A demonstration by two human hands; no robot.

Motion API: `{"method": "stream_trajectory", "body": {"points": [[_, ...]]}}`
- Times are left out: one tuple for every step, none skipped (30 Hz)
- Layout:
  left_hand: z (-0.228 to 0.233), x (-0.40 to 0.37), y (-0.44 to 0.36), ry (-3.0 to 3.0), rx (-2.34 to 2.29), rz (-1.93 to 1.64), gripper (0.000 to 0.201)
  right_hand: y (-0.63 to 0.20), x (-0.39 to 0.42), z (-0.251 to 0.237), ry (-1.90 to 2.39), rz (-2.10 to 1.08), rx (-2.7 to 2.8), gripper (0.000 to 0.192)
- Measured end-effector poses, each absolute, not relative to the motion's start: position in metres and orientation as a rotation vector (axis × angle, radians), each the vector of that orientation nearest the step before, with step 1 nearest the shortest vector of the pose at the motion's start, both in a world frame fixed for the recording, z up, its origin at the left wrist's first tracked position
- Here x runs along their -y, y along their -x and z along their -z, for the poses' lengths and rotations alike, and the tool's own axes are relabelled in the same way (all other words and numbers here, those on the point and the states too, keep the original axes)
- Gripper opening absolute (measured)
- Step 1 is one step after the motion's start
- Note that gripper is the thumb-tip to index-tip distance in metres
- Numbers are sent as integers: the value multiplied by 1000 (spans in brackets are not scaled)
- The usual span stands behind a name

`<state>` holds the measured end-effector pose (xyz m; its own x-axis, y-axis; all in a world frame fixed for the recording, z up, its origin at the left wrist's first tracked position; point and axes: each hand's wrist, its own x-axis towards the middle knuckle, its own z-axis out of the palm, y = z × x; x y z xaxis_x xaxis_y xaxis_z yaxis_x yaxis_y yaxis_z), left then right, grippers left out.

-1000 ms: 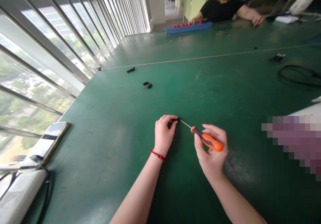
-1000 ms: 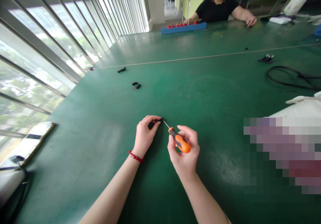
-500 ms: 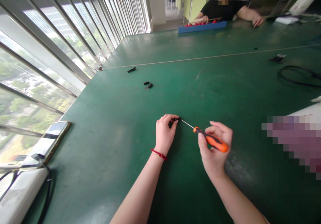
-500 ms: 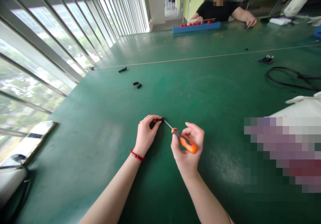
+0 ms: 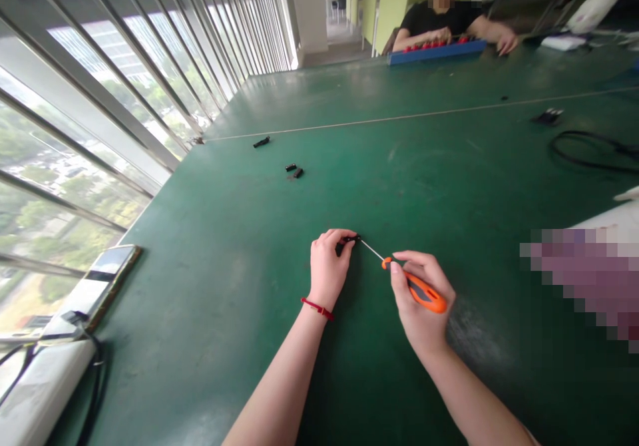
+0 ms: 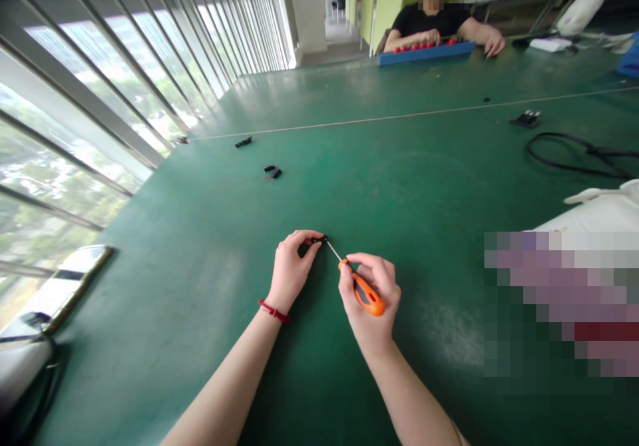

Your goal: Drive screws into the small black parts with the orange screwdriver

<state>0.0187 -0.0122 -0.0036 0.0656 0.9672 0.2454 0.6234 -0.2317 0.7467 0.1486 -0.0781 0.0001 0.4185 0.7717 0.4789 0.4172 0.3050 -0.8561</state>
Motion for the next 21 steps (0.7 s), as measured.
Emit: {"method": "stream_trajectory", "body": {"points": [[4,12,-19,-1901,-1579,-1018,13,-148,78,0,1287,-308,1194,17],[4,12,-19,-1901,-1577,-1018,14,-148,77,-1,1249,-283,1190,24],[4,12,-19,-1901,-1574,-1018,14,-148,77,-1,1215,-259,1185,31],[3,13,-19,-1901,-1573,-1017,14,-148,76,-1,1195,-243,1175,37],[3,13,-19,-1902,-1573,-1015,14,-148,75,-1,1190,-244,1169,41],[3,13,-19,-1902,-1576,-1013,14,-148,75,-1,1203,-262,1171,41],[2,13,-19,-1900,-1580,-1009,14,-148,76,-1,1231,-291,1177,35],[2,13,-19,-1899,-1583,-1007,13,-149,76,0,1262,-316,1184,27],[2,13,-20,-1899,-1585,-1005,13,-149,77,0,1286,-333,1193,19],[2,13,-20,-1899,-1586,-1004,13,-149,77,1,1298,-336,1207,14],[2,13,-20,-1899,-1586,-1005,13,-149,78,1,1294,-322,1217,13],[1,13,-20,-1901,-1587,-1005,13,-149,78,1,1274,-297,1217,17],[1,13,-20,-1903,-1587,-1005,13,-149,78,2,1245,-267,1213,25],[2,13,-20,-1905,-1588,-1005,14,-149,78,2,1218,-242,1204,34],[2,13,-20,-1907,-1589,-1004,14,-149,77,2,1201,-226,1189,40],[2,13,-20,-1909,-1588,-1003,14,-149,77,2,1198,-224,1182,43],[2,13,-20,-1910,-1587,-1004,14,-149,77,2,1210,-239,1185,42],[2,13,-19,-1911,-1584,-1005,14,-149,77,2,1237,-258,1196,36],[2,13,-19,-1909,-1582,-1008,13,-149,78,1,1268,-275,1210,27],[2,13,-19,-1906,-1582,-1009,13,-149,78,1,1294,-290,1221,19],[3,13,-19,-1903,-1582,-1010,13,-149,78,0,1307,-291,1223,14]]}}
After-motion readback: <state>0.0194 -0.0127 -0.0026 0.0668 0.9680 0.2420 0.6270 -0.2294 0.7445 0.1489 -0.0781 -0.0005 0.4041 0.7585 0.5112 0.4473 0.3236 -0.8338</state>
